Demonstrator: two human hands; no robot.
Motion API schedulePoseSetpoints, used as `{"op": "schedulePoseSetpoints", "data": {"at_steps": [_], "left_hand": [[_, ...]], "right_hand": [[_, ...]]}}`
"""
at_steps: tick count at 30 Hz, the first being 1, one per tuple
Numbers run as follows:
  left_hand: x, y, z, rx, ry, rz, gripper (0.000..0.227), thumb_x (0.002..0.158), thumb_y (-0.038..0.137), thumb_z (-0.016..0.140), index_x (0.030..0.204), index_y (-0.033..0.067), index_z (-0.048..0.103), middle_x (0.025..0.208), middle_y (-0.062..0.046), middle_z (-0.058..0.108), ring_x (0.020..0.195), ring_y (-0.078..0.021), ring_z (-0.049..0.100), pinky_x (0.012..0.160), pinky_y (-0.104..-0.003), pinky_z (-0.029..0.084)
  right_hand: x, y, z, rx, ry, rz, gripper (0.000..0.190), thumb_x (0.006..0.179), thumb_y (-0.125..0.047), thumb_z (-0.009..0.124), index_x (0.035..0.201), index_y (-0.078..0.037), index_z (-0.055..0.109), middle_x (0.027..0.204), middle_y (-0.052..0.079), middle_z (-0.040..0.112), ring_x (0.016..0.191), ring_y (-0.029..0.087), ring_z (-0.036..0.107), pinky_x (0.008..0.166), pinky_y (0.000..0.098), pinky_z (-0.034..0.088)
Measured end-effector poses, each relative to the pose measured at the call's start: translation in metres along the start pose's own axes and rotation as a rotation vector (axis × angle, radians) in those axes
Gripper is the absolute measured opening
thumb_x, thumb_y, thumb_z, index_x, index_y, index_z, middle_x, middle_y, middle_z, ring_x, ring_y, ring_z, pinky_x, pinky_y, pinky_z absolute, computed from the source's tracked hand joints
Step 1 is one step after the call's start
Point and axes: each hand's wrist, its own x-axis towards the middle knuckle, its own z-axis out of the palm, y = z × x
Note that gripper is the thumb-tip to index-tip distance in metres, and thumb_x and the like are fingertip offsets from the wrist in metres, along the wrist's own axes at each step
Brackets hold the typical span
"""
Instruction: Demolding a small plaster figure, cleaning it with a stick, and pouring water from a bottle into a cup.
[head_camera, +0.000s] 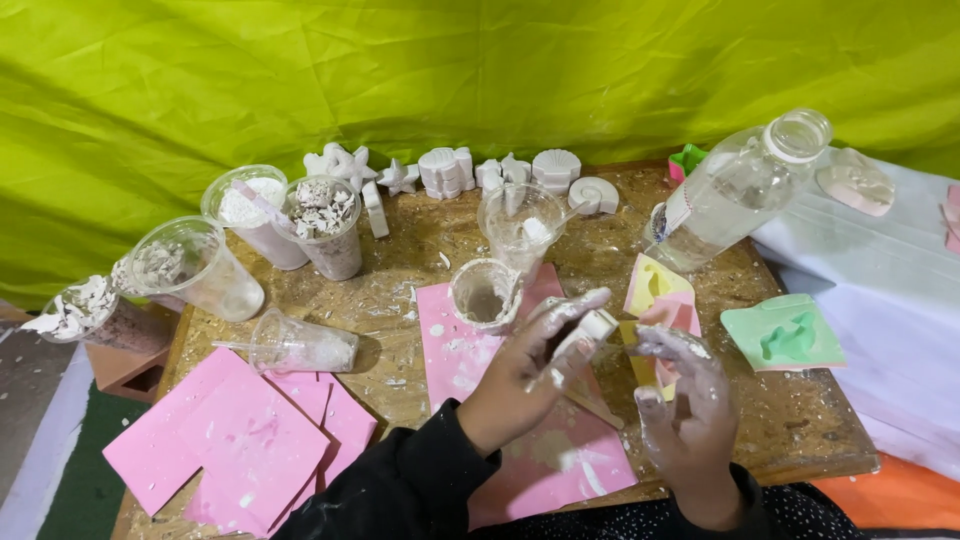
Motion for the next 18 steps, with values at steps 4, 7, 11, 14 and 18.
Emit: {"op": "schedulePoseSetpoints", "data": {"at_steps": [4,7,11,14,18], "left_hand": [[-0.002,-0.013,0.005,0.445,-0.137,0.157,0.071,0.103,0.008,0.057,0.164,0.0225,0.023,0.152,-0.023,0.044,0.135,-0.0387,0.048,0.115,-0.063,0.041],[-0.001,-0.026,0.007,0.726,-0.106,0.623,0.052,0.111,0.013,0.063,0.153,0.0003,0.037,0.139,-0.022,0.056,0.113,-0.0391,0.058,0.100,-0.055,0.051],[-0.006,-0.044,0.006,0.762,-0.089,0.641,0.067,0.109,0.017,0.067,0.159,0.0042,0.024,0.143,-0.027,0.053,0.129,-0.0454,0.056,0.113,-0.059,0.048],[-0.005,-0.040,0.006,0.809,-0.033,0.637,0.068,0.107,0.021,0.070,0.157,0.0022,0.028,0.144,-0.027,0.053,0.127,-0.0446,0.059,0.114,-0.059,0.048],[-0.011,-0.049,0.004,0.863,0.009,0.541,0.086,0.102,0.028,0.078,0.160,-0.0015,0.022,0.164,-0.023,0.036,0.136,-0.0499,0.052,0.115,-0.063,0.049]], "right_hand": [[-0.001,-0.003,-0.003,0.115,-0.013,0.047,0.051,0.096,-0.021,0.061,0.134,0.012,0.051,0.130,0.025,0.066,0.127,0.036,0.068,0.113,0.0409,0.061],[0.005,-0.011,-0.005,-0.015,-0.053,0.160,0.061,0.089,-0.034,0.065,0.129,0.012,0.059,0.120,0.022,0.073,0.113,0.030,0.074,0.102,0.0363,0.065],[-0.001,-0.004,-0.009,-0.137,-0.076,0.175,0.037,0.084,-0.023,0.075,0.113,0.000,0.070,0.097,0.009,0.078,0.082,0.017,0.079,0.076,0.0286,0.070],[0.005,-0.010,-0.010,-0.131,-0.072,0.153,0.030,0.087,-0.016,0.072,0.112,0.000,0.070,0.098,0.011,0.078,0.084,0.019,0.080,0.090,0.0332,0.065],[0.005,-0.018,-0.011,0.156,-0.034,0.210,0.041,0.090,-0.014,0.069,0.122,0.011,0.062,0.111,0.023,0.076,0.096,0.029,0.082,0.075,0.0287,0.075]]}}
